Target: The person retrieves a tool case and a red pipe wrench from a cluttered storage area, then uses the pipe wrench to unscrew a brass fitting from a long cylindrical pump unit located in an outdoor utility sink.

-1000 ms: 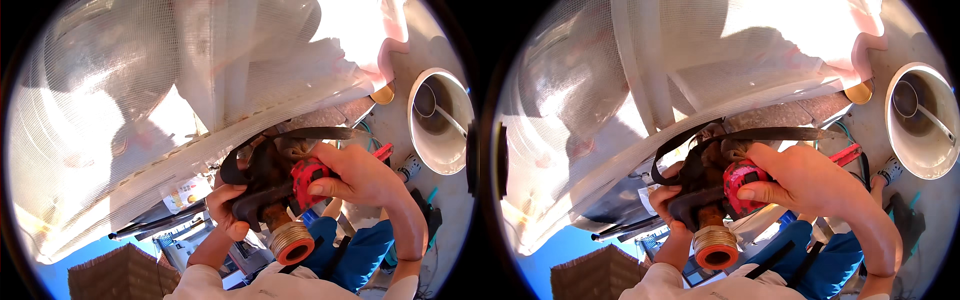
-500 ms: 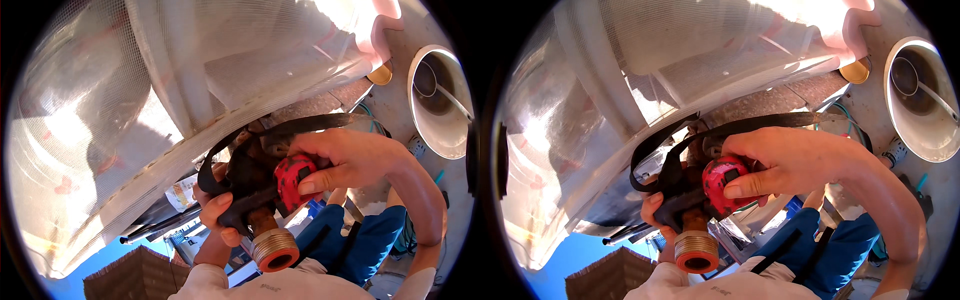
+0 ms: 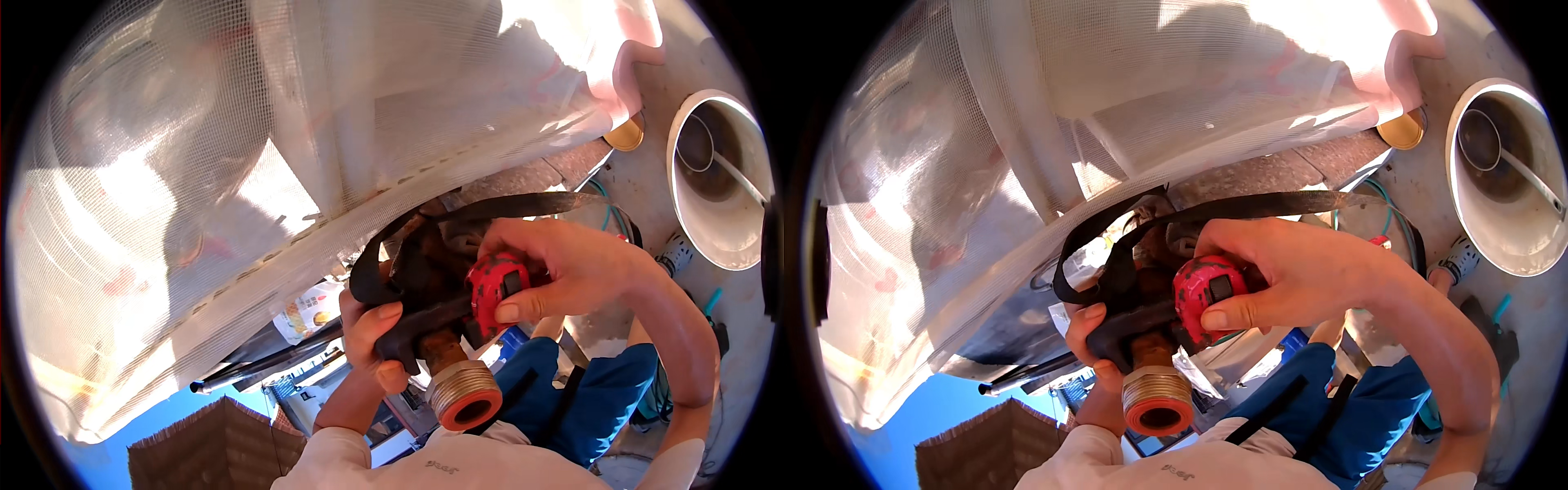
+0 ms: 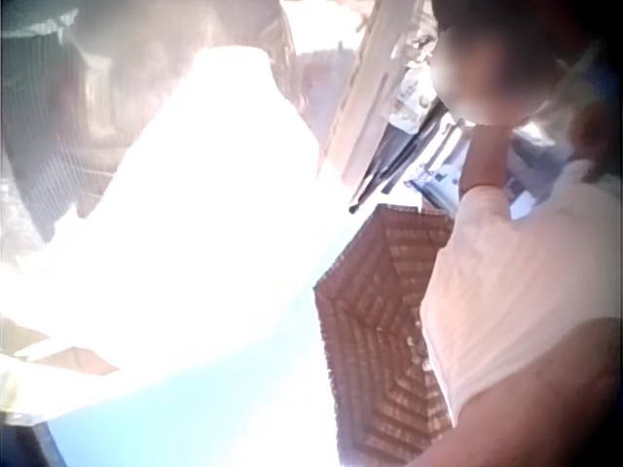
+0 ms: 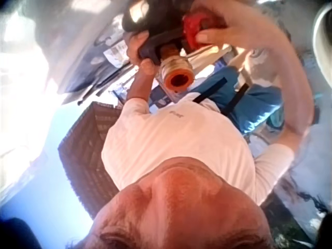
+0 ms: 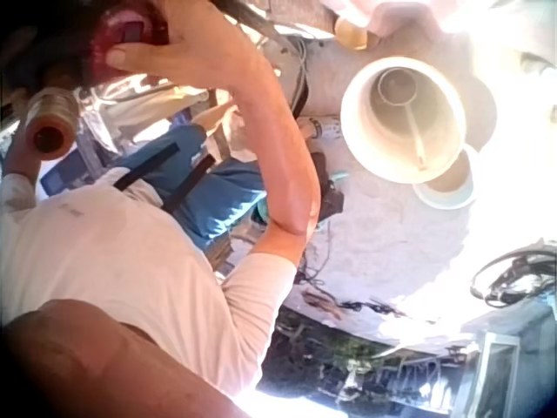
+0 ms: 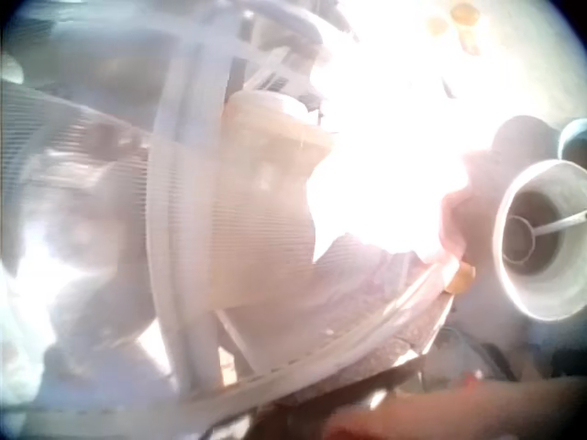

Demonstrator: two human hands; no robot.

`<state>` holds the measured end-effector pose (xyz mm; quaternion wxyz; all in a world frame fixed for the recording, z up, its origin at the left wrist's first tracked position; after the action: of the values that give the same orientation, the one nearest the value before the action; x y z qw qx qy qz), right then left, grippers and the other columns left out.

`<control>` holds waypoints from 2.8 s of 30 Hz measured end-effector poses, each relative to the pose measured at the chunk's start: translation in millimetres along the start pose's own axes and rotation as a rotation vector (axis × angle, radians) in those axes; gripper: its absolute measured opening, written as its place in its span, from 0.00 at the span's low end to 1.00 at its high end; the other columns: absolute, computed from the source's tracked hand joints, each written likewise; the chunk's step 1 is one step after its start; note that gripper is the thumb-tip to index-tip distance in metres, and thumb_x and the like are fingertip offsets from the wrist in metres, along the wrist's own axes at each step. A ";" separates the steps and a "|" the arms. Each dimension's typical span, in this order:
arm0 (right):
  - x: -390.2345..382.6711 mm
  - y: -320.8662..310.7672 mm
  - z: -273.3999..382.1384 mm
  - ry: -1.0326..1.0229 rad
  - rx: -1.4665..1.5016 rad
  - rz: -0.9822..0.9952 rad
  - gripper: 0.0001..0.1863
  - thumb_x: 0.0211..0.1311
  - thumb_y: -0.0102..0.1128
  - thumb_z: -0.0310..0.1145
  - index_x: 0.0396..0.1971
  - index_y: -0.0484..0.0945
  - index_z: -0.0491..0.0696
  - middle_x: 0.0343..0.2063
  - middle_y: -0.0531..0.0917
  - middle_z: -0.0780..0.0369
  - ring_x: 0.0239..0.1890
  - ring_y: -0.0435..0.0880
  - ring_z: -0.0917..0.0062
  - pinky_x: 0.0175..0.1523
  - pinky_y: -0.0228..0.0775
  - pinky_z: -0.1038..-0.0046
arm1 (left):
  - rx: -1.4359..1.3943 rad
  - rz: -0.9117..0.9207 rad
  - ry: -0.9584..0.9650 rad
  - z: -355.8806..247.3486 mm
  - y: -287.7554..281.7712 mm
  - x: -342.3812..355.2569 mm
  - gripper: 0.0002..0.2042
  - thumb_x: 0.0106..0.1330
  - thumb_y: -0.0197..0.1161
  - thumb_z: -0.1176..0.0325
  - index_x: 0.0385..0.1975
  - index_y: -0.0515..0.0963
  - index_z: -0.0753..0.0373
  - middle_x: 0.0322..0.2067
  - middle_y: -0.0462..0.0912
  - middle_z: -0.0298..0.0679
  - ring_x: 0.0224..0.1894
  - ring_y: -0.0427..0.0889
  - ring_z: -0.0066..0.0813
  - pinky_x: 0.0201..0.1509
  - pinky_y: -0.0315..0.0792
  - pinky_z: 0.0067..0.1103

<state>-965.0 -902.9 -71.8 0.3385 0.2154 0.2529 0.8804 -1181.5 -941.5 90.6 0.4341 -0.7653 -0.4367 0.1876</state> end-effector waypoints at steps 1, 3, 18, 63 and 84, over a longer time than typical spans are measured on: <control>0.7 0.2 -0.9 0.003 -0.005 0.010 0.29 0.59 0.62 0.57 0.39 0.74 0.42 0.26 0.79 0.57 0.31 0.79 0.70 0.36 0.69 0.69 | -0.016 -0.020 -0.029 -2.8 1.9 -0.8 0.29 0.70 0.44 0.42 0.50 0.71 0.65 0.49 0.68 0.57 0.52 0.73 0.51 0.55 0.70 0.39; -1.6 1.0 -4.6 -0.001 -0.064 0.029 0.31 0.55 0.64 0.60 0.38 0.75 0.42 0.24 0.79 0.60 0.28 0.78 0.72 0.34 0.69 0.71 | -0.052 -0.051 -0.070 -6.2 4.6 -0.9 0.28 0.71 0.44 0.42 0.50 0.70 0.65 0.49 0.68 0.55 0.51 0.74 0.51 0.55 0.70 0.40; 3.0 0.0 -0.3 0.037 -0.031 0.097 0.28 0.59 0.64 0.55 0.36 0.74 0.41 0.23 0.78 0.62 0.26 0.76 0.83 0.31 0.68 0.78 | -0.113 -0.020 -0.054 -8.1 7.2 12.0 0.27 0.71 0.44 0.42 0.52 0.70 0.61 0.46 0.70 0.52 0.46 0.78 0.48 0.49 0.73 0.40; 4.9 -1.0 -4.7 0.022 -0.015 0.047 0.27 0.62 0.61 0.55 0.36 0.76 0.41 0.24 0.75 0.64 0.25 0.73 0.80 0.30 0.64 0.77 | -0.165 0.091 -0.040 -3.2 -0.2 11.8 0.29 0.70 0.46 0.42 0.55 0.65 0.63 0.59 0.60 0.61 0.65 0.61 0.59 0.66 0.62 0.48; 11.8 -9.0 0.3 0.184 0.221 0.213 0.25 0.58 0.68 0.50 0.35 0.76 0.40 0.24 0.78 0.67 0.27 0.74 0.86 0.30 0.66 0.78 | -0.046 -0.059 -0.063 -7.3 3.5 5.5 0.28 0.69 0.46 0.43 0.48 0.71 0.66 0.43 0.68 0.49 0.45 0.74 0.43 0.48 0.68 0.35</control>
<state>-968.5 -888.7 -74.4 0.1932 0.1953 0.3537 0.8941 -1171.8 -941.4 92.3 0.4076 -0.7557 -0.4766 0.1888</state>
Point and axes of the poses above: each hand's wrist, its own x-axis towards the middle knuckle, its own y-axis out of the palm, z = x × y, the point moved 1 cm from there along x, towards the middle knuckle
